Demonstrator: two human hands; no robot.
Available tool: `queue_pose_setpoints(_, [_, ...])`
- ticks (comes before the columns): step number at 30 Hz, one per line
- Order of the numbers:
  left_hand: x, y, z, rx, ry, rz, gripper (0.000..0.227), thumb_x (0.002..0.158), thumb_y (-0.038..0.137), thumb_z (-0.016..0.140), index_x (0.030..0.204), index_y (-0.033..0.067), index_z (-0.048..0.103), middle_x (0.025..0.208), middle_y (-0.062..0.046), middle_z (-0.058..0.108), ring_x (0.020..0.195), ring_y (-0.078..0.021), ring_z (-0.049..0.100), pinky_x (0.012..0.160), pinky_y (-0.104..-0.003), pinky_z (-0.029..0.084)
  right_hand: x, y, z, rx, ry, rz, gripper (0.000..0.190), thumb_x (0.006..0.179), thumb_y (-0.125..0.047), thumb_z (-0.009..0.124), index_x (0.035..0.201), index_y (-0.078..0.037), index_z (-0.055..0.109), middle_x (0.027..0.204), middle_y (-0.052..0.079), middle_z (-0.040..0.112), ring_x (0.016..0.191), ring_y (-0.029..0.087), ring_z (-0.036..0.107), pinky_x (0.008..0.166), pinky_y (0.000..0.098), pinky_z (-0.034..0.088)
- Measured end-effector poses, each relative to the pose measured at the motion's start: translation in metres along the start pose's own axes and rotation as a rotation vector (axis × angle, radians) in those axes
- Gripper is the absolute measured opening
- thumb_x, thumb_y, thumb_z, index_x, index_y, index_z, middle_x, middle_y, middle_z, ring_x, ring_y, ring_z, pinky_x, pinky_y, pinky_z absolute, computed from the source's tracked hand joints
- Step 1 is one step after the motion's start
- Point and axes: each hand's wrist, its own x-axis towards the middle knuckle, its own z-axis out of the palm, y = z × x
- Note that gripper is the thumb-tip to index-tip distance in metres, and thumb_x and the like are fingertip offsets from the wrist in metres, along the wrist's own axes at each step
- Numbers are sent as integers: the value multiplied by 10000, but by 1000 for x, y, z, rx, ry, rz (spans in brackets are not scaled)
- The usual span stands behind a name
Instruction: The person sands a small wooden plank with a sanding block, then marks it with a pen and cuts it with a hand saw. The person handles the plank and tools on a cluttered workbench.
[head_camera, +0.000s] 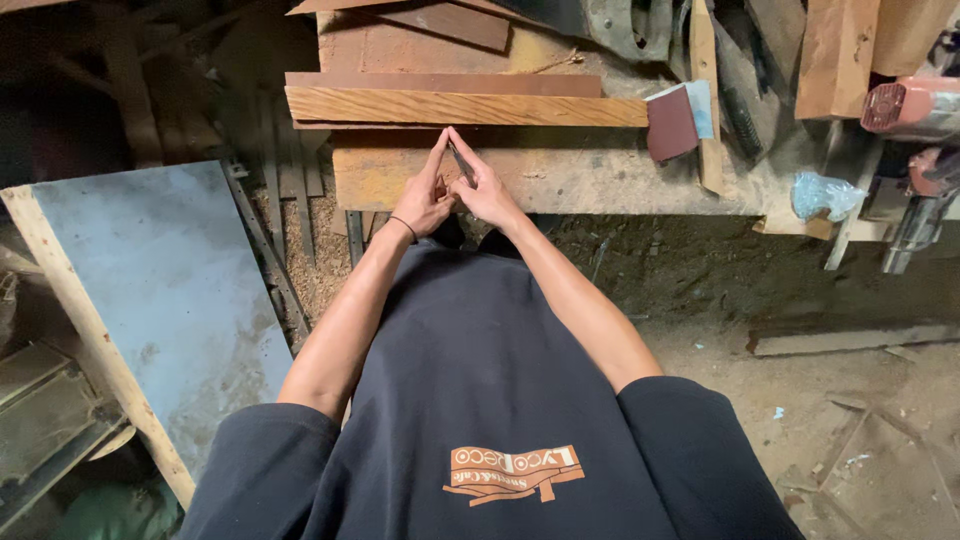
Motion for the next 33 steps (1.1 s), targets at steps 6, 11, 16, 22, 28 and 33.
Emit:
queue_pose_setpoints(6, [0,4,5,117,12,-19,1043,861,48,659,1676,281,51,688,-166,633,601,-327,612,652,-416,534,-6,-8,-2,-161,54,63,923,916,89,643,1677,-271,266,1165,85,385,670,53,366,626,236,427])
queue_pose_setpoints(11, [9,11,12,437,-45,-111,1165,836,98,720,1633,185,-124,805,-226,720,732,-435,685,658,-531,549,-28,-20,-32,-148,195,51,869,888,81,609,1626,-210,254,1722,148,224,590,46,486,562,204,526])
queue_pose_setpoints(16, [14,17,17,588,-62,-137,1219,818,187,750,1603,101,-178,831,-274,709,735,-480,680,657,-556,552,-53,-14,-78,-336,610,252,845,906,29,671,1639,-166,297,1096,165,552,536,87,496,476,243,435])
queue_pose_setpoints(22, [17,20,18,692,-55,-164,1186,830,237,732,1613,112,-151,871,-257,724,746,-466,699,641,-562,560,-61,18,-123,-468,686,168,937,866,-37,704,1655,-100,204,648,-29,557,568,109,529,578,303,479])
queue_pose_setpoints(28, [8,26,10,712,-42,-151,1158,820,201,712,1636,180,-110,956,-231,732,802,-444,708,664,-552,567,-62,27,-132,-504,693,110,913,866,-51,699,1650,-106,236,646,-15,510,569,115,507,578,308,473])
queue_pose_setpoints(33, [10,26,14,675,-9,-139,1150,797,194,710,1629,218,-85,999,-214,729,838,-443,707,675,-559,567,-66,2,-110,-525,603,155,512,989,-106,638,1448,-112,411,724,-17,526,564,99,519,508,296,421])
